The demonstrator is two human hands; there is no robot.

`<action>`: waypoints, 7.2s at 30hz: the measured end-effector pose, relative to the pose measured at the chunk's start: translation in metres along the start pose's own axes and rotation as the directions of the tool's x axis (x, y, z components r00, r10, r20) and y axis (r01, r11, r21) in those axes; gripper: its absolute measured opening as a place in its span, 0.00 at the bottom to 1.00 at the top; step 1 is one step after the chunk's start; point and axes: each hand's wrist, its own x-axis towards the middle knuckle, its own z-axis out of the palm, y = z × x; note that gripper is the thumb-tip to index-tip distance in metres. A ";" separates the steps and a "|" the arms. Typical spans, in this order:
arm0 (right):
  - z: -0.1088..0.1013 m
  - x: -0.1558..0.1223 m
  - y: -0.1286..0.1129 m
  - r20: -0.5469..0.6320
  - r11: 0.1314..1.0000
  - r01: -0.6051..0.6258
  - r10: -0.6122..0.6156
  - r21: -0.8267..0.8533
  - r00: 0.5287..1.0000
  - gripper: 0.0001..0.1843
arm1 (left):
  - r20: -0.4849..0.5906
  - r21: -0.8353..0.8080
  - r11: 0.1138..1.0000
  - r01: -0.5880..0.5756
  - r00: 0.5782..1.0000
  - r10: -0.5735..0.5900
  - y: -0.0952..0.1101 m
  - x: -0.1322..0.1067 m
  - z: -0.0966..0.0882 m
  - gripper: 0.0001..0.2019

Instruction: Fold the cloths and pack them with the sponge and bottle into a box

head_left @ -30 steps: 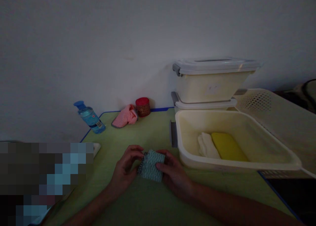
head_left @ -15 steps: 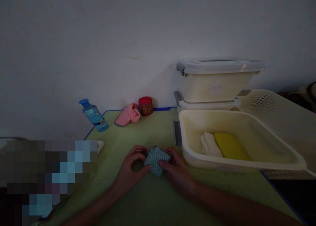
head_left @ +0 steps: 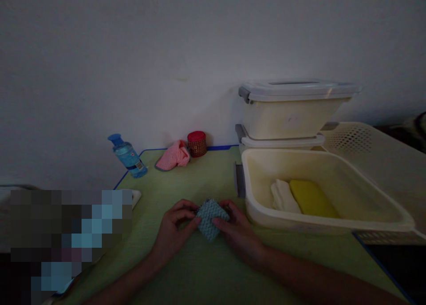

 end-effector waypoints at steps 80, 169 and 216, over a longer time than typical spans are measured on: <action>0.005 -0.001 -0.008 0.188 0.945 -0.204 0.158 0.257 0.969 0.30 | 0.265 -0.398 0.784 0.477 0.877 -0.400 -0.004 -0.001 0.007 0.22; -0.068 -0.007 -0.199 0.134 0.222 0.140 -0.041 -0.965 0.990 0.11 | 0.031 -0.392 0.910 -0.134 0.987 0.158 0.132 0.134 0.049 0.14; -0.071 0.022 -0.208 0.229 -0.386 0.449 0.497 -0.806 0.837 0.10 | 0.924 0.102 0.860 -0.499 0.368 0.105 0.124 0.124 0.045 0.07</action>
